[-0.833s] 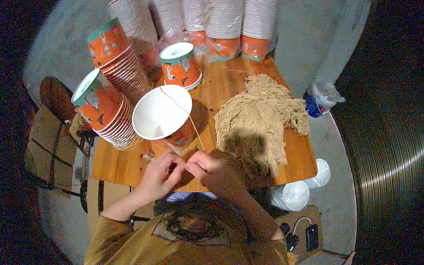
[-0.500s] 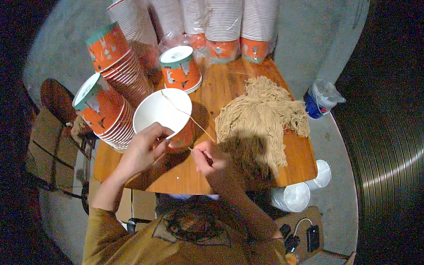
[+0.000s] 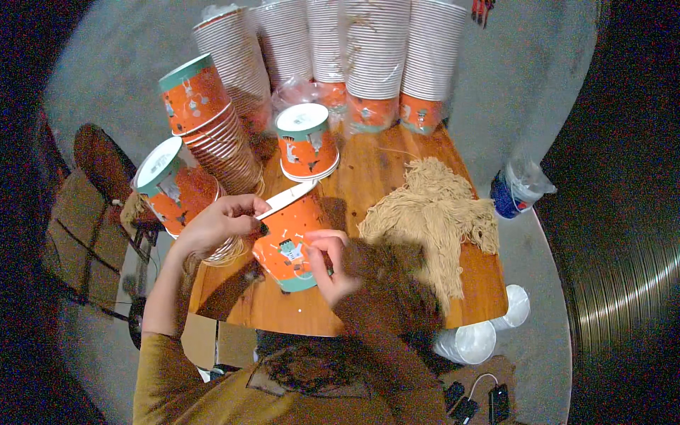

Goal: Tying white strings to paper buckets to create handles.

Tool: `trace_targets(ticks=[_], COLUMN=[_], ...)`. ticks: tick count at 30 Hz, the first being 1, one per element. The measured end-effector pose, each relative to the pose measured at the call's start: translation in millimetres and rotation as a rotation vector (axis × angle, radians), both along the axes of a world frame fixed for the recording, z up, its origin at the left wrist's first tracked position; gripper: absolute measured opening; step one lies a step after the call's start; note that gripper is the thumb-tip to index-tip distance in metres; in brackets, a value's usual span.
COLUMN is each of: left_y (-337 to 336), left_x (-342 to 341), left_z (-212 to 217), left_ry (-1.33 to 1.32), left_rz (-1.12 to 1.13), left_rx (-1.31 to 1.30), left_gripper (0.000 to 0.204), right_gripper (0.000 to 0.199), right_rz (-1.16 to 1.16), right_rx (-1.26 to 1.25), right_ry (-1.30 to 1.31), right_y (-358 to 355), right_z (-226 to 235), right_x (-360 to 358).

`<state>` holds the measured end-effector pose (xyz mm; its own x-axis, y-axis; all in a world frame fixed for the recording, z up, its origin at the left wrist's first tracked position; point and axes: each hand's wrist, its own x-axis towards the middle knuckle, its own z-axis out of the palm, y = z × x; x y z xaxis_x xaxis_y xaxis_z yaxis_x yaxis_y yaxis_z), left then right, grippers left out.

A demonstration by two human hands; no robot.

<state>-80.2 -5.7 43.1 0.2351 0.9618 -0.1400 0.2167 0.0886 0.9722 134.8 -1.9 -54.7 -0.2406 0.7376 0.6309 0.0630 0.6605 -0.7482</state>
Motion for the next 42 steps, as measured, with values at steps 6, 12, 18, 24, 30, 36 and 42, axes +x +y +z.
trace_targets(ticks=[6, 12, 18, 24, 30, 36, 42], left_y=[8, 16, 17, 26, 32, 42, 48], left_x=[-6, -17, -11, -26, -24, -14, -8], left_z=[6, -3, 9, -7, -9, -6, -8], left_ry=[-0.053, -0.048, -0.087, -0.041, -0.057, -0.060, -0.064], left_rz=[-0.070, -0.150, -0.129, -0.142, -0.069, -0.065, -0.164], left_rx=[-0.040, -0.007, -0.020, 0.027, -0.081, -0.037, -0.078], left_gripper=[0.031, 0.037, 0.040, 0.034, 0.024, 0.023, 0.025], right_gripper=[0.004, 0.008, 0.011, 0.006, 0.008, 0.009, 0.008], right_rz=[-0.024, -0.064, -0.149, -0.182, -0.141, -0.178, -0.183], right_rx=[-0.111, -0.237, -0.196, -0.104, -0.115, -0.139, -0.218], right_ry=[0.071, 0.063, 0.056, 0.022, 0.070, 0.025, -0.022], right_y=[5, 8, 15, 21, 24, 26, 29], right_z=[0, 3, 5, -5, -5, -4, -1], right_x=[-8, -10, -14, -18, -19, -14, -7])
